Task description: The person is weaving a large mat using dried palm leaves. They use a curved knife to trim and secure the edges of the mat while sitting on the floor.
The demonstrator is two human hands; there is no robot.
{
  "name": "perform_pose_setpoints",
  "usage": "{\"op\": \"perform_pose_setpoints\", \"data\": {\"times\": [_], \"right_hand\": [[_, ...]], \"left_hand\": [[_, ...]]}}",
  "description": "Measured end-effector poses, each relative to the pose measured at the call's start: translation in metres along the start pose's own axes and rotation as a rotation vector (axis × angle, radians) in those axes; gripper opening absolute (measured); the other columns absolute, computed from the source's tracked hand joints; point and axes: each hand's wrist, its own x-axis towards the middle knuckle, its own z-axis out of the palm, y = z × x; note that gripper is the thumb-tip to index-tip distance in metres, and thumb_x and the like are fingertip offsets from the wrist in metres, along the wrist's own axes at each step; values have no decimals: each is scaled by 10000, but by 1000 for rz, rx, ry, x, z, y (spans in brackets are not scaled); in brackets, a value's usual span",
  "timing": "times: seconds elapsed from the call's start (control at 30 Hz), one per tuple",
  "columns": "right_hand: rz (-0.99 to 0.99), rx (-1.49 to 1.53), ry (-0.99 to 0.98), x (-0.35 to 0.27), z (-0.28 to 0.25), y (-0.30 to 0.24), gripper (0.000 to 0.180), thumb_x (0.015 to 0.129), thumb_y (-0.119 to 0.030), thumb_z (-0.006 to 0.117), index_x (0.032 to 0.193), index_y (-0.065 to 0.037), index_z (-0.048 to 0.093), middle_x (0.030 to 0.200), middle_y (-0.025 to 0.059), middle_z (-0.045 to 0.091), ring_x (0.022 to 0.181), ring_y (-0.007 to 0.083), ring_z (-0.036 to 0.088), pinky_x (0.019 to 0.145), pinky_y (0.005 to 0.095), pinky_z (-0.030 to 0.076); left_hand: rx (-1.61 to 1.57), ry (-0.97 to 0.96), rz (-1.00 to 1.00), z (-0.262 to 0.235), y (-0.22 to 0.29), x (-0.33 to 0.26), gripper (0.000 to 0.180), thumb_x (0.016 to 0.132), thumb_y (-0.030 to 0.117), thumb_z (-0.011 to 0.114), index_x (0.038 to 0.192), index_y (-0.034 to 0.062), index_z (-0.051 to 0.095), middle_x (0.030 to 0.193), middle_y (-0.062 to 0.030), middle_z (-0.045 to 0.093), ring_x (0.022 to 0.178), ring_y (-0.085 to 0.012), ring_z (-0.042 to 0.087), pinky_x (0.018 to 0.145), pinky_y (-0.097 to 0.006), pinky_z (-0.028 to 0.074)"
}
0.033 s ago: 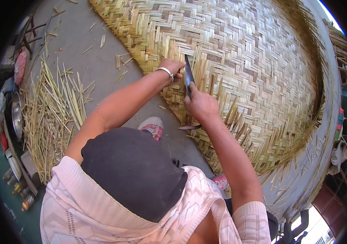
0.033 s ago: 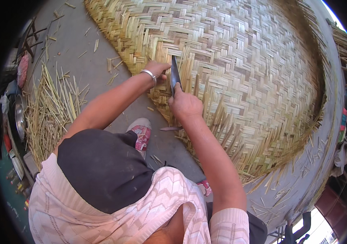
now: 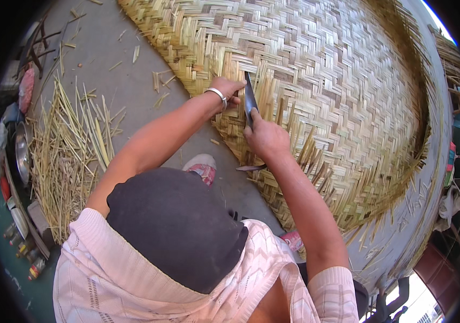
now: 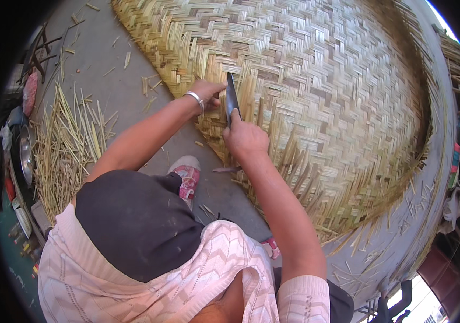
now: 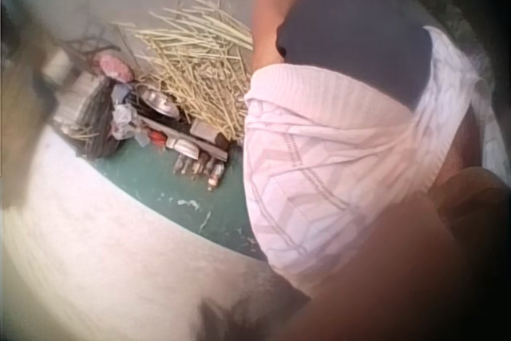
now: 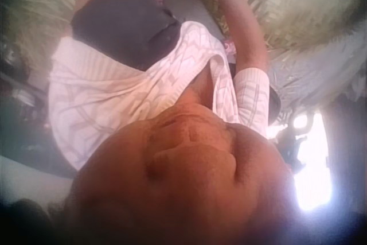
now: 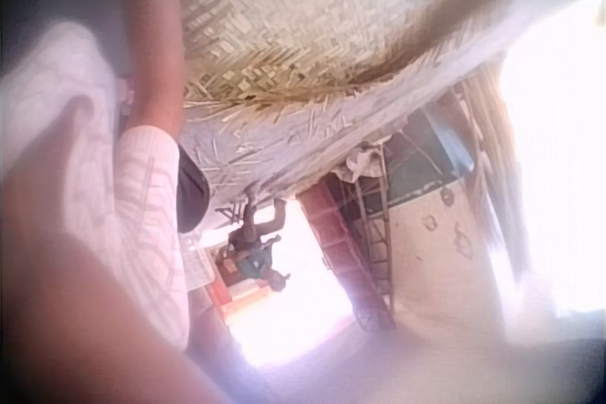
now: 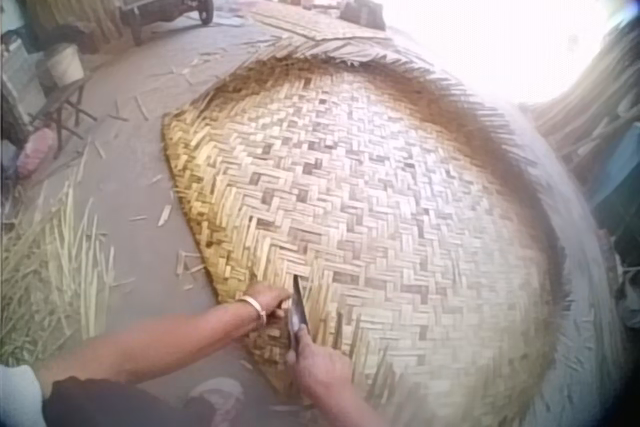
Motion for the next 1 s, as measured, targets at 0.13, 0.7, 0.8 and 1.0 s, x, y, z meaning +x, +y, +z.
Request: {"op": "perform_pose_setpoints", "data": {"times": [0.13, 0.7, 0.8, 1.0], "right_hand": [[-6, -13, -5, 1, 0, 0, 544, 905, -290, 480, 1425, -147, 420, 989, 186, 710, 910, 346, 696, 787, 476, 548], [-88, 455, -253, -118, -61, 88, 587, 919, -243, 577, 1478, -176, 407, 741, 71, 585, 666, 178, 586, 628, 332, 467], [-55, 778, -244, -117, -63, 99, 536, 980, -199, 543, 1493, -159, 391, 664, -50, 457, 532, 40, 443, 484, 222, 370], [-168, 759, -215, -111, -54, 102, 595, 957, -185, 531, 1519, -167, 334, 665, -14, 477, 565, 90, 507, 535, 266, 439]], "left_hand": [[532, -236, 116, -19, 9, -3, 415, 774, 403, 819, 852, 29, 659, 707, -47, 643, 528, -114, 597, 471, -243, 515], [1012, 177, 646, -13, -25, 18, 373, 845, 409, 706, 959, 65, 617, 799, -115, 676, 731, -276, 662, 662, -406, 514], [639, 55, 572, -14, -23, 17, 397, 876, 299, 705, 1148, 29, 604, 909, -100, 695, 683, -202, 673, 632, -338, 533], [398, -250, 242, -15, 0, 10, 598, 856, 254, 754, 1289, -79, 512, 1045, -128, 678, 615, -146, 666, 588, -263, 547]]}}
